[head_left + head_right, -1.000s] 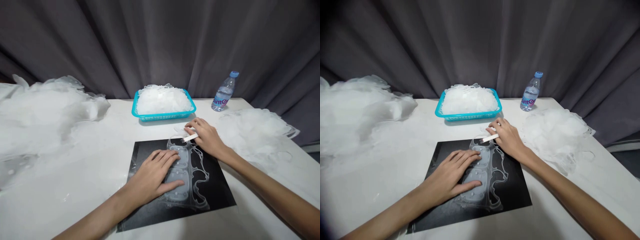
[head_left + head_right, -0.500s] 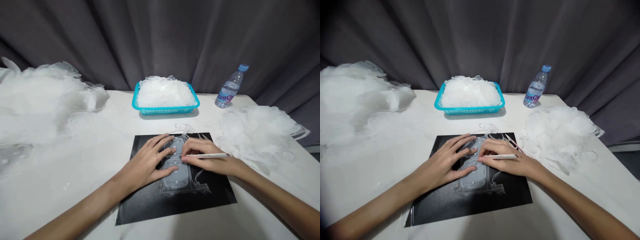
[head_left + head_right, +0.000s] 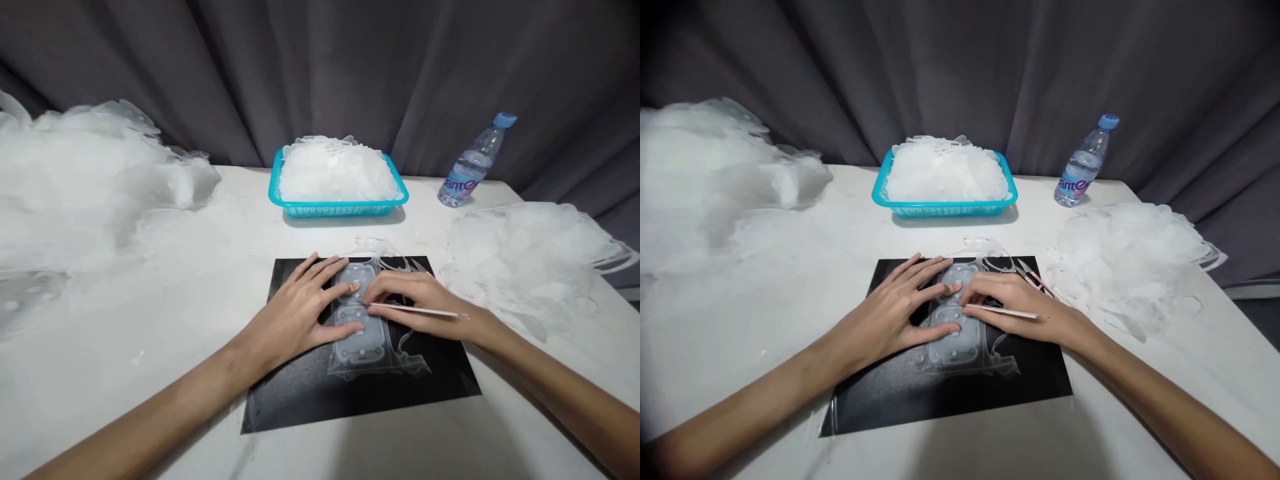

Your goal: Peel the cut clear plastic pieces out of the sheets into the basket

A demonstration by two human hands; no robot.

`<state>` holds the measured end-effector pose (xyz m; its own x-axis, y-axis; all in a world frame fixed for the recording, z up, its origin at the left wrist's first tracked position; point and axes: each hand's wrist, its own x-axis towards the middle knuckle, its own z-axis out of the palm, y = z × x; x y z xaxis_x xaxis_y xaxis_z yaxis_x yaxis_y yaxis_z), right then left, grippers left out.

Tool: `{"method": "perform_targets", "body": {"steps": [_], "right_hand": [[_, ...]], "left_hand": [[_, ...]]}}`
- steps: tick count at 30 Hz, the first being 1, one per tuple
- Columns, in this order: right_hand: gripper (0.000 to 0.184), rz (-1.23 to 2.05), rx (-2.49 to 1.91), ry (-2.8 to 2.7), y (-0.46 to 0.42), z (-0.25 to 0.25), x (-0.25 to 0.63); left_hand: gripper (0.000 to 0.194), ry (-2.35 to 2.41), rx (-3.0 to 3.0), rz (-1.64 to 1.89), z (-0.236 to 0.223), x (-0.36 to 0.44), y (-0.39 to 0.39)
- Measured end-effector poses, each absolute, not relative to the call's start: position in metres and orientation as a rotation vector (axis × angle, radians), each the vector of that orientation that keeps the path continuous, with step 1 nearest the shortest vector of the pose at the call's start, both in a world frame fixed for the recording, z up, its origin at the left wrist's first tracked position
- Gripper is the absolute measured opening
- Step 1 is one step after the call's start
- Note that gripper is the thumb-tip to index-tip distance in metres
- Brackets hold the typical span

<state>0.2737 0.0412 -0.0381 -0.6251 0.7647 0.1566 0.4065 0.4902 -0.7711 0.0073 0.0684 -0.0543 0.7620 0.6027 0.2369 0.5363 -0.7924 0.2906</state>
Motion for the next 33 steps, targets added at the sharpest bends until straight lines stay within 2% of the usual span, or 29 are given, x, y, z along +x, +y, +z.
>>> {"method": "perform_targets", "body": {"steps": [18,26,33], "right_hand": [[0.013,0.813,-0.860,-2.371,0.037,-0.044,0.275],[0.016,0.669,-0.904,-2.536,0.035,-0.028,0.276],[0.018,0.820,-1.032,-2.490,0.034,-0.008,0.287]], "left_hand": [[0.063,0.934,2.756,0.428,-0.049,0.010,0.068],[0.062,0.926,2.782,0.448,-0.048,0.010,0.069],[0.061,0.927,2.796,0.433,-0.046,0.009,0.069]]}}
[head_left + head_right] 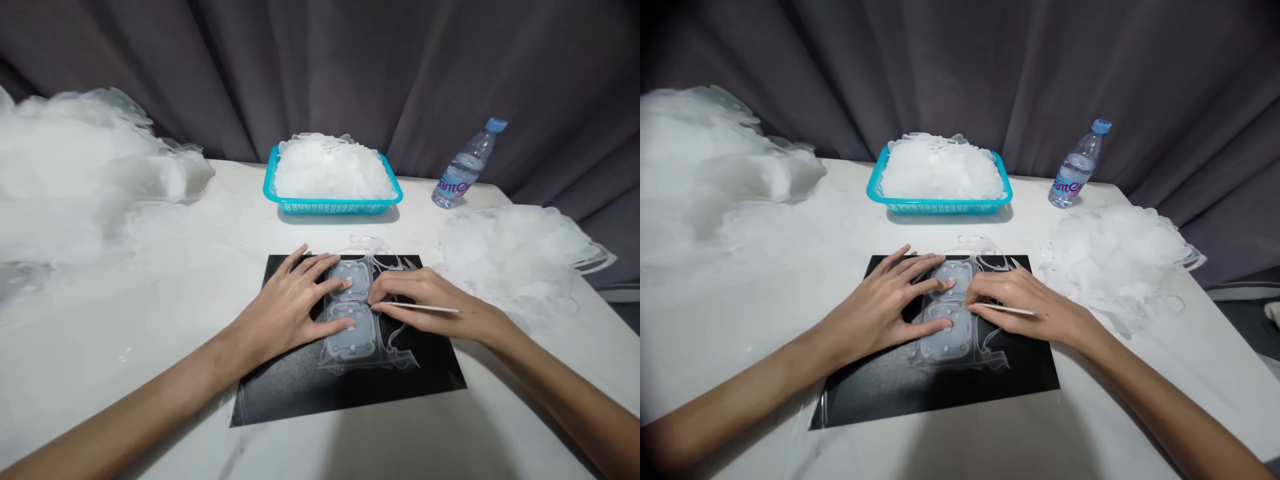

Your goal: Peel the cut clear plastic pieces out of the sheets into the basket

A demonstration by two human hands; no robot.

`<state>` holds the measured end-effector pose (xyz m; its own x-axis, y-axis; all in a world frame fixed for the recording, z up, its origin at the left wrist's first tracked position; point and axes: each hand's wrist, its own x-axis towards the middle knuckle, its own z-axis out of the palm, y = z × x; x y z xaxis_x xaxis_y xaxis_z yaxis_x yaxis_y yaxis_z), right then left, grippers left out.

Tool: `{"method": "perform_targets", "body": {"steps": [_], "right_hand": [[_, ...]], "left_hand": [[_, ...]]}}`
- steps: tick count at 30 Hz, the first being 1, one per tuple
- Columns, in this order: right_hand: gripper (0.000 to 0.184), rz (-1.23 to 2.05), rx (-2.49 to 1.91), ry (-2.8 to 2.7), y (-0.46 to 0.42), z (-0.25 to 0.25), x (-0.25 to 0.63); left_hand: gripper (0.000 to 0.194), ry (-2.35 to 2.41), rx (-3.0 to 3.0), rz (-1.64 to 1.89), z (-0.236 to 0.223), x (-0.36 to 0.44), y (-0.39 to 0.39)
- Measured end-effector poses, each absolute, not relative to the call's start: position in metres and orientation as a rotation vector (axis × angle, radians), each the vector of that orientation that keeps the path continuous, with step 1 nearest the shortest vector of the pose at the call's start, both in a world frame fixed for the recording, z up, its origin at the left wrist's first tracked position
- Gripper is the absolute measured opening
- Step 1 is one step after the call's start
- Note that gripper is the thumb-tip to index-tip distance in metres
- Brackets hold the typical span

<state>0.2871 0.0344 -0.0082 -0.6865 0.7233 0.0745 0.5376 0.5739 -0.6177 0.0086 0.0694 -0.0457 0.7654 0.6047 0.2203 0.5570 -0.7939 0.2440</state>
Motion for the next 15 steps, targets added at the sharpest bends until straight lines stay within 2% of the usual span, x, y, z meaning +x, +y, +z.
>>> {"method": "perform_targets", "body": {"steps": [10,15], "right_hand": [[0.017,0.702,-0.942,-2.527,0.037,-0.022,0.280],[0.018,0.448,-0.904,-2.625,0.035,-0.028,0.275]], "left_hand": [[0.061,0.942,2.787,0.458,-0.050,0.009,0.070],[0.061,0.930,2.773,0.469,-0.049,0.009,0.071]]}}
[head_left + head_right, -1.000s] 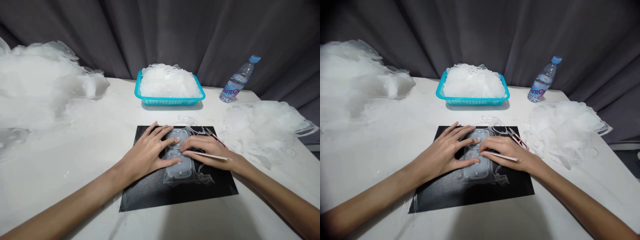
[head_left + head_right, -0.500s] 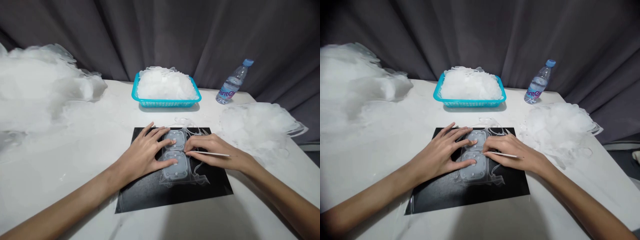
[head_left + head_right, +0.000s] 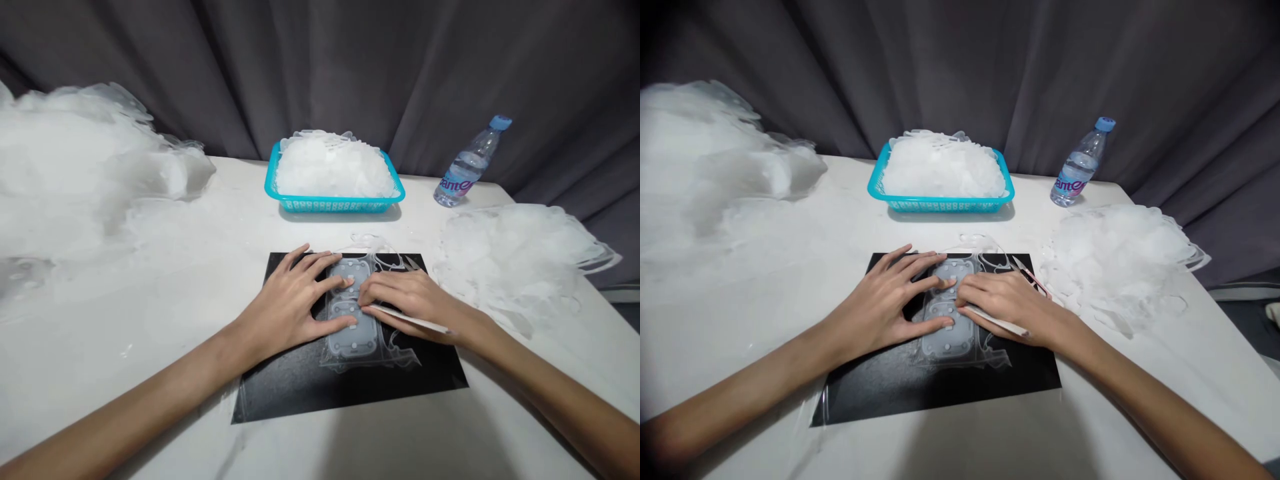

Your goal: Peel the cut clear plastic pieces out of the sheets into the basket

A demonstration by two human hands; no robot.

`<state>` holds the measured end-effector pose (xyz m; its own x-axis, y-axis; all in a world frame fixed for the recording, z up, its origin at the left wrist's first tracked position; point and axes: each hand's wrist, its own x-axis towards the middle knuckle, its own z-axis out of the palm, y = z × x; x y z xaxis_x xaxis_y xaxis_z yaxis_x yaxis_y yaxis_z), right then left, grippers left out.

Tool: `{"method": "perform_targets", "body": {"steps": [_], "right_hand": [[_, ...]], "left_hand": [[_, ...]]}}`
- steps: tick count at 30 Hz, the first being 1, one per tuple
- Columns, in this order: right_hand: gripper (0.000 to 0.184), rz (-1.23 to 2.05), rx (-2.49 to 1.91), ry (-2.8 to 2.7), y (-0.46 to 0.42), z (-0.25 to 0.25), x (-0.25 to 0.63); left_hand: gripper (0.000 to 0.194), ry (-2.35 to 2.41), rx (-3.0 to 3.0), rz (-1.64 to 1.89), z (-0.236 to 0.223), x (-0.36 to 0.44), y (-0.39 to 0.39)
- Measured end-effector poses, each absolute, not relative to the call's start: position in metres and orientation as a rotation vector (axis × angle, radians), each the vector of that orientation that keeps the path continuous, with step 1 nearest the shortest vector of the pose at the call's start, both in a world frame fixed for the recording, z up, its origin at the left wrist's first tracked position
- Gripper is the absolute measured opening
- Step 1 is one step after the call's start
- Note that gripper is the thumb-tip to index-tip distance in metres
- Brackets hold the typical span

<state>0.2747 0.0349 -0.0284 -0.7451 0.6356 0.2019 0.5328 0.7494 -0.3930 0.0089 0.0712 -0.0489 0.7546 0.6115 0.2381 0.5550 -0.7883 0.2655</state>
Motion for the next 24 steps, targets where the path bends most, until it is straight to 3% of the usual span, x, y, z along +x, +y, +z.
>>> {"method": "perform_targets", "body": {"steps": [7,10,13,18,24], "right_hand": [[0.025,-0.116,-0.855,-2.669,0.032,-0.048,0.264],[0.028,-0.201,-0.835,-2.693,0.031,-0.050,0.262],[0.025,-0.120,-0.860,-2.695,0.030,-0.048,0.260],[0.022,0.345,-1.079,-2.340,0.047,-0.042,0.262],[0.025,0.656,-1.319,-1.823,0.087,-0.024,0.282]], "left_hand": [[0.058,0.929,2.740,0.504,-0.055,0.007,0.070],[0.058,0.938,2.673,0.488,-0.056,0.008,0.069],[0.061,0.952,2.584,0.444,-0.055,0.010,0.070],[0.061,0.900,2.495,0.399,-0.053,0.013,0.071],[0.091,0.969,2.436,0.360,-0.056,0.010,0.070]]}}
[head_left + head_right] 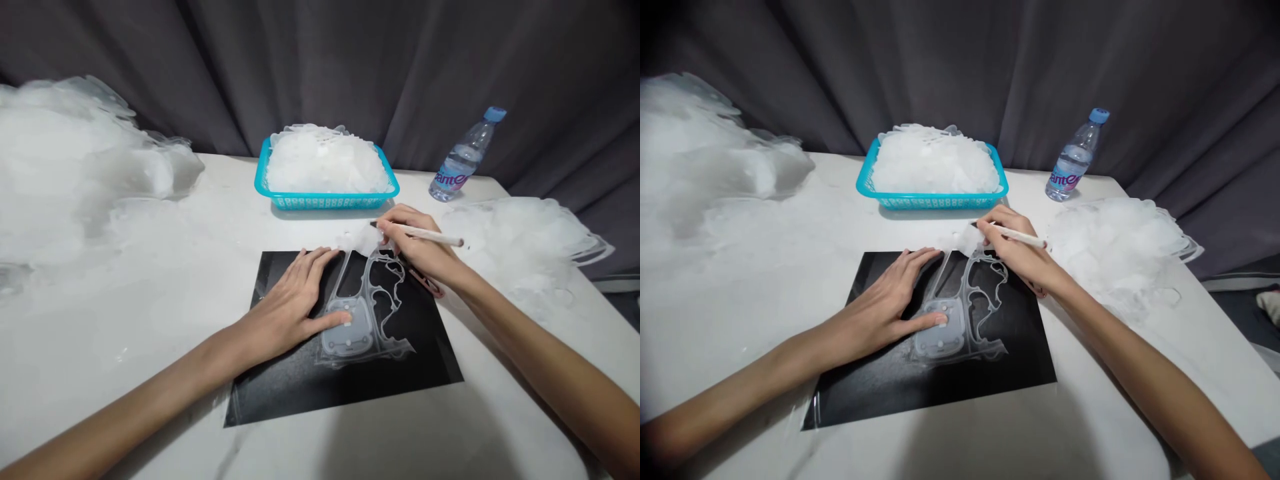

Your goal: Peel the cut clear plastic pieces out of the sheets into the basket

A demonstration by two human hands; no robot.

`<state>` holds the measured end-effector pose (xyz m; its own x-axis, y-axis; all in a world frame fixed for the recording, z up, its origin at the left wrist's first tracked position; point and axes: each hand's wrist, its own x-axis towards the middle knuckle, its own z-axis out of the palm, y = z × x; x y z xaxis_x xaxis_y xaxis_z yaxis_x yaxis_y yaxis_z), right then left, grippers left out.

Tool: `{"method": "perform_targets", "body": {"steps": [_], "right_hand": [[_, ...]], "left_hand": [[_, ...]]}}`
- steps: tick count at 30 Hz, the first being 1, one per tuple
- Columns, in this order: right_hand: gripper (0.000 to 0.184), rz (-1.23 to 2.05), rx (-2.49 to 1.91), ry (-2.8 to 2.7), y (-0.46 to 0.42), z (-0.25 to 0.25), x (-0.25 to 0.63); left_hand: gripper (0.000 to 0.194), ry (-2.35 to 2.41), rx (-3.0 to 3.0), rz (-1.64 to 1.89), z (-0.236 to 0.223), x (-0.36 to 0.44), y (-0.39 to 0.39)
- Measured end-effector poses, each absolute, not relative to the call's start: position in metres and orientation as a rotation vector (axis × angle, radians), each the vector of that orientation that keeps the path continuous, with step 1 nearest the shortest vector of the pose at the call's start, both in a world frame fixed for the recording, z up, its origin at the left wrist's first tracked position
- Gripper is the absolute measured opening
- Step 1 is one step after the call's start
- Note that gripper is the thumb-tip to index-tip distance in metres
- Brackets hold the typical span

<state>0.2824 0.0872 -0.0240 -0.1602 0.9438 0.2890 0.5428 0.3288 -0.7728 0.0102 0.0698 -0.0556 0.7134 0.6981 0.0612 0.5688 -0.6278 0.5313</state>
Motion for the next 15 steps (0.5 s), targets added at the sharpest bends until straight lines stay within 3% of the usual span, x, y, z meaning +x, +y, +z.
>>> {"method": "perform_targets", "body": {"steps": [3,7,8,12,15], "right_hand": [[0.027,0.878,-1.326,-1.693,0.086,-0.015,0.286],[0.027,1.142,-1.210,-1.618,0.068,-0.009,0.276],[0.026,1.191,-1.177,-1.620,0.063,-0.009,0.272],[0.015,1.298,-1.067,-1.735,0.042,-0.006,0.257],[0.018,1.261,-0.993,-1.895,0.035,-0.003,0.257]], "left_hand": [[0.086,1.034,2.445,0.556,-0.050,0.009,0.066],[0.039,1.012,2.168,0.553,-0.034,0.016,0.057],[0.037,0.997,1.974,0.475,-0.030,0.020,0.055],[0.069,0.877,1.152,0.432,-0.024,0.034,0.057],[0.055,0.833,0.945,0.521,-0.024,0.037,0.062]]}}
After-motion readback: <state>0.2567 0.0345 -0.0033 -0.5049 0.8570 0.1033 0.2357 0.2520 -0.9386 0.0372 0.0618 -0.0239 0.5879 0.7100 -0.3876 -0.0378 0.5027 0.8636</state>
